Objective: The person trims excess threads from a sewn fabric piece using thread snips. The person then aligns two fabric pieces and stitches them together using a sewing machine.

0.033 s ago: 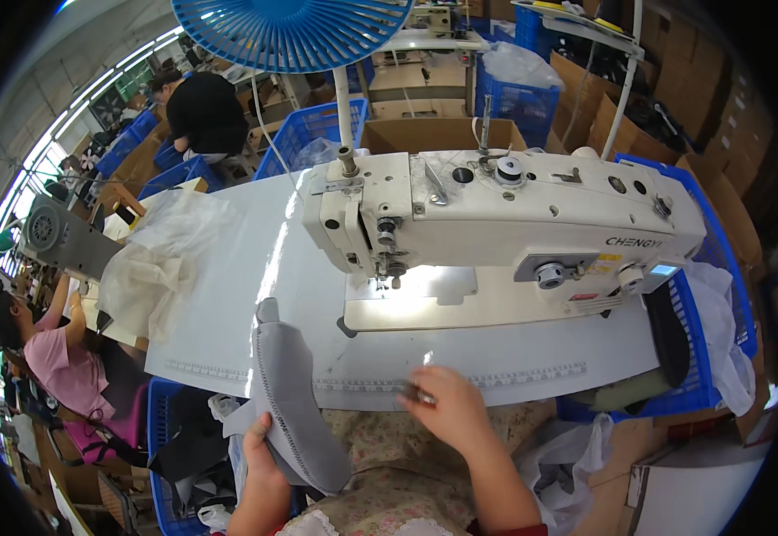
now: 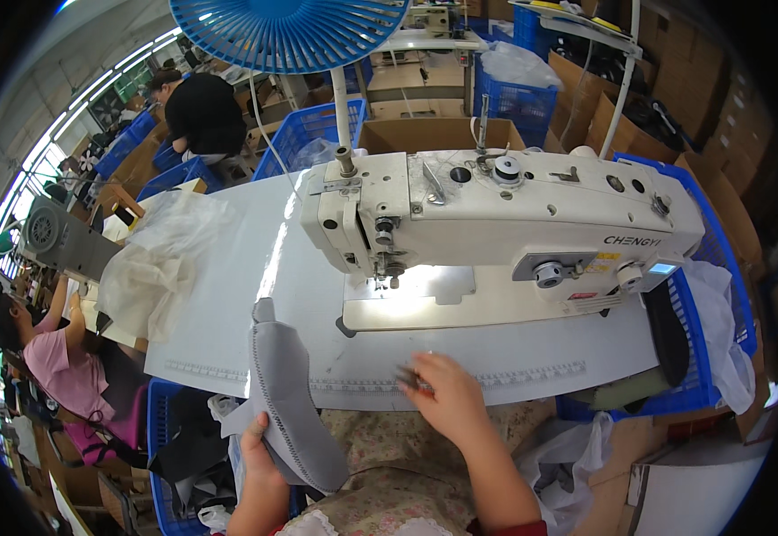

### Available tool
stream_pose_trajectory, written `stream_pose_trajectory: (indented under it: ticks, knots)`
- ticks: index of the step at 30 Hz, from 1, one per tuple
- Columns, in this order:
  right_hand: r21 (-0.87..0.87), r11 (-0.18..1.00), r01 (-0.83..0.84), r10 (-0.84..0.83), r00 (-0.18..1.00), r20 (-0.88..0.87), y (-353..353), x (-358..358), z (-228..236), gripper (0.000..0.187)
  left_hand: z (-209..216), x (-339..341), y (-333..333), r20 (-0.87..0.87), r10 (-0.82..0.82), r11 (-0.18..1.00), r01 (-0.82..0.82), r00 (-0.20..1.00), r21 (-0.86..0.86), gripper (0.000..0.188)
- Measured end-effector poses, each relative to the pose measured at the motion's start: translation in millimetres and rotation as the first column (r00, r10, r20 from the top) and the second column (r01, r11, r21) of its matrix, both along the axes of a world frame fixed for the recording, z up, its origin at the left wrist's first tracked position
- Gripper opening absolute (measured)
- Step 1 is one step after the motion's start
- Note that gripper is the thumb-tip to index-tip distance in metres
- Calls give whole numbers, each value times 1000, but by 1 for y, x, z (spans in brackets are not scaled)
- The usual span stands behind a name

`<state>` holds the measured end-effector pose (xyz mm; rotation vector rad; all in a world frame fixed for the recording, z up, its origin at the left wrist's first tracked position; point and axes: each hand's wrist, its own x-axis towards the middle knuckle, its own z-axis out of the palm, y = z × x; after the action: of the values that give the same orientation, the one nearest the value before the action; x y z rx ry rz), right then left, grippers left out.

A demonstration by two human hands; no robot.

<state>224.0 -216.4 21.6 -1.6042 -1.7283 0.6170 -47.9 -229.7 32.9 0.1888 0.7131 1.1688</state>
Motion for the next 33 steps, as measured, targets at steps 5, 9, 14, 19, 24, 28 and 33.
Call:
stream_pose_trajectory:
  ticks: [5,9,14,19,24,28,33]
  knots:
    - [434,895,101,-202,960,194,31,-10,-22,28,1,-6,-1,3,57,996,-57,998,65,54]
    - [-83,987,-135,128,988,-87,10,-45,-5,26,1,-15,2,65,28,993,-35,998,112,53]
    - [179,983,-33,56,991,-123,11,-48,-22,27,-5,-17,6,119,6,993,-19,993,115,56]
    - [-289,930,-229,189,969,-157,-9,-36,-14,22,-14,-21,8,240,-26,989,-10,970,148,57]
    - [-319,882,-346,262,924,-278,-22,-30,-9,24,-14,-19,8,263,-62,980,9,963,197,56]
    - [-336,917,-214,101,941,-323,-20,-28,-8,22,-23,-23,7,251,-125,982,85,960,166,57]
    - [-188,980,-67,-35,871,-491,-11,-37,7,21,-15,-22,-4,-101,-133,982,145,986,122,61]
